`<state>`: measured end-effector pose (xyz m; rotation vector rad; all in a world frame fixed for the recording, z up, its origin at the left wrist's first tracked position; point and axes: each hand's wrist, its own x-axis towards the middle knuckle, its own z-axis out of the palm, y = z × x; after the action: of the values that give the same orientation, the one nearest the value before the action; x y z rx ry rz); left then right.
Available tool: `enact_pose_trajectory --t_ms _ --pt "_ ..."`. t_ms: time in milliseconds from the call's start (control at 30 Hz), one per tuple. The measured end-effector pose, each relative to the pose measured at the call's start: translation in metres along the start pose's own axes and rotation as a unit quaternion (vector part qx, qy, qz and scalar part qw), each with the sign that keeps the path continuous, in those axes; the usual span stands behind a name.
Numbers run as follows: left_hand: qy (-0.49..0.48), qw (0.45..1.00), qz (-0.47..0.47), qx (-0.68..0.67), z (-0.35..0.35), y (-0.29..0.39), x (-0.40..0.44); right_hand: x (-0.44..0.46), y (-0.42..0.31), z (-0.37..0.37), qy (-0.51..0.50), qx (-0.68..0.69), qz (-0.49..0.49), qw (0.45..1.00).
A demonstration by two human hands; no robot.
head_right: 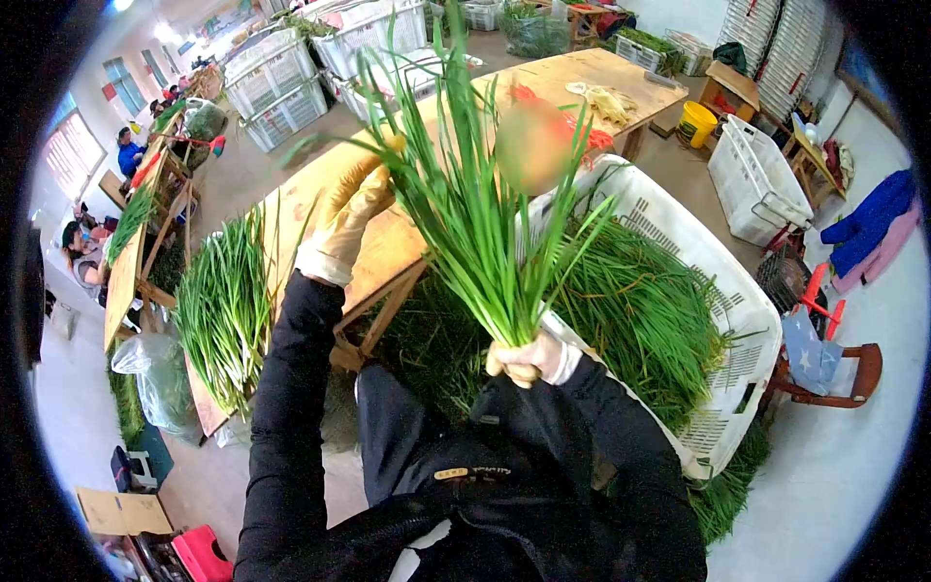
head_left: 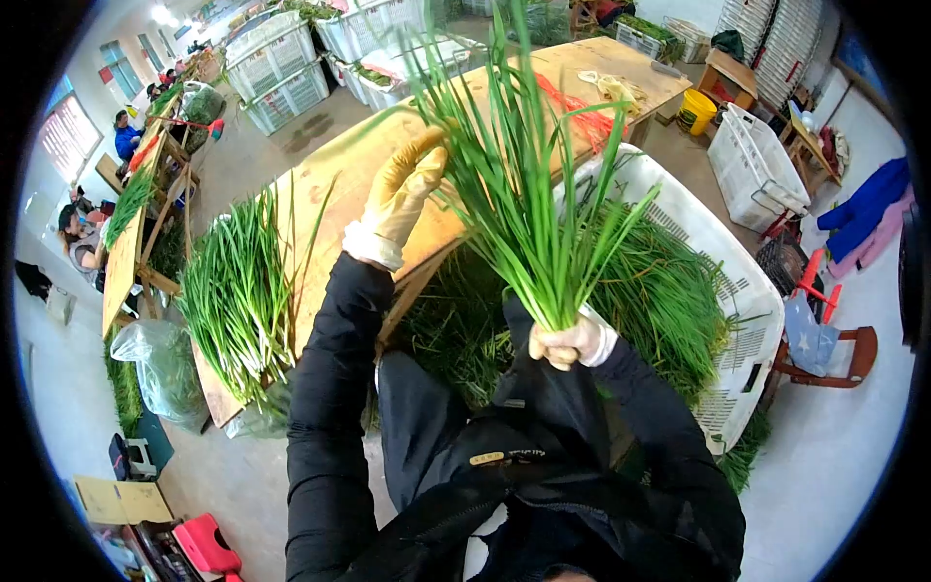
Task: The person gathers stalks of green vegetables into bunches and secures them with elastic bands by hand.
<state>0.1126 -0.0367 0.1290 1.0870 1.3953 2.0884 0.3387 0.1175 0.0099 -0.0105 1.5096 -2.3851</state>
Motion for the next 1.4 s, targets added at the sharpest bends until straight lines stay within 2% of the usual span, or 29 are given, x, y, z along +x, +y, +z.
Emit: enact_pose_trajectory --t_ms 100,133,200,233,333,367,400,467,600,667,700,767,800,833,867,900,933,967,1000,1033,1067,1100,1133,1167,1200,1267,1333,1367,1400 --pt "-0.042 0.997 -0.01 0.06 0.012 0.001 -0.026 -0.038 0.002 0.01 0.027 0.012 0.049 0.998" --pt "-0.012 0.997 -0.069 0.026 0.022 0.001 -0.04 -0.046 0.004 0.014 0.04 0.021 0.077 0.996" --pt "-0.061 0.99 -0.084 0.091 0.009 -0.033 -0.043 -0.06 -0.001 0.031 0.05 -0.005 0.1 0.994" --pt "-0.088 0.989 -0.058 0.106 -0.001 -0.045 -0.052 -0.067 0.007 0.026 0.022 0.019 0.127 0.991" --pt "-0.041 0.984 -0.056 0.162 -0.003 -0.063 -0.071 -0.085 0.009 0.047 0.081 0.044 0.133 0.987" --pt "-0.022 0.983 -0.014 0.182 -0.009 -0.073 -0.075 -0.092 0.012 0.044 0.041 0.074 0.173 0.981" --pt "-0.009 0.962 -0.029 0.27 -0.004 -0.049 -0.083 -0.098 0.012 0.045 0.028 0.084 0.175 0.981" --pt "0.003 0.835 0.057 0.547 0.006 -0.026 -0.097 -0.108 0.012 0.049 0.024 0.136 0.188 0.972" --pt "0.072 0.843 0.111 0.521 0.007 -0.035 -0.115 -0.125 0.003 0.061 0.03 0.162 0.188 0.968" --pt "0.216 0.817 0.068 0.531 -0.023 -0.032 -0.116 -0.143 0.0 0.065 0.008 0.165 0.189 0.968" --pt "0.255 0.839 0.065 0.477 -0.047 -0.035 -0.12 -0.152 0.002 0.062 -0.04 0.207 0.164 0.964" --pt "0.242 0.851 0.0 0.466 -0.056 -0.026 -0.127 -0.168 -0.005 0.063 -0.031 0.263 0.123 0.956" --pt "0.186 0.839 -0.06 0.509 -0.046 -0.013 -0.137 -0.175 -0.007 0.067 -0.019 0.298 0.078 0.951" --pt "0.027 0.79 -0.028 0.612 -0.055 -0.036 -0.15 -0.175 -0.014 0.067 -0.041 0.277 0.057 0.958" --pt "-0.131 0.709 0.011 0.693 -0.061 -0.059 -0.162 -0.171 -0.026 0.074 -0.043 0.289 0.064 0.954" --pt "-0.25 0.74 -0.077 0.619 -0.047 -0.06 -0.179 -0.167 -0.03 0.073 -0.05 0.261 0.041 0.963" --pt "-0.437 0.553 -0.232 0.671 -0.021 -0.066 -0.186 -0.164 -0.034 0.072 -0.058 0.232 0.019 0.971" --pt "-0.508 0.435 -0.427 0.608 0.011 -0.044 -0.171 -0.159 -0.039 0.071 -0.029 0.24 0.001 0.97" --pt "-0.489 0.471 -0.396 0.618 0.019 -0.038 -0.174 -0.152 -0.045 0.07 -0.002 0.248 -0.017 0.969" --pt "-0.42 0.553 -0.354 0.627 0.013 -0.052 -0.184 -0.143 -0.056 0.077 0.069 0.197 -0.016 0.978" --pt "-0.428 0.604 -0.37 0.561 0.023 -0.036 -0.172 -0.137 -0.059 0.074 0.07 0.227 -0.007 0.971" --pt "-0.412 0.709 -0.32 0.475 0.038 -0.015 -0.168 -0.128 -0.064 0.073 0.087 0.195 0.01 0.977" --pt "-0.39 0.842 -0.204 0.311 0.041 -0.03 -0.173 -0.119 -0.065 0.073 0.101 0.162 0.029 0.981" --pt "-0.335 0.92 -0.203 0.009 0.065 -0.027 -0.168 -0.108 -0.061 0.073 0.107 0.161 0.028 0.981" --pt "-0.284 0.903 -0.307 -0.097 0.087 -0.014 -0.159 -0.094 -0.058 0.073 0.109 0.158 0.024 0.981" --pt "-0.222 0.948 -0.218 -0.068 0.119 -0.059 -0.149 -0.068 -0.055 0.082 0.25 0.028 0.053 0.967" --pt "-0.176 0.969 -0.172 -0.03 0.138 -0.036 -0.132 -0.052 -0.035 0.071 0.339 -0.051 -0.002 0.939" --pt "-0.13 0.97 -0.198 -0.061 0.142 -0.044 -0.125 -0.048 -0.033 0.066 0.278 -0.126 -0.023 0.952" --pt "-0.078 0.966 -0.219 -0.112 0.145 -0.045 -0.12 -0.042 -0.03 0.063 0.295 -0.223 0.024 0.929"
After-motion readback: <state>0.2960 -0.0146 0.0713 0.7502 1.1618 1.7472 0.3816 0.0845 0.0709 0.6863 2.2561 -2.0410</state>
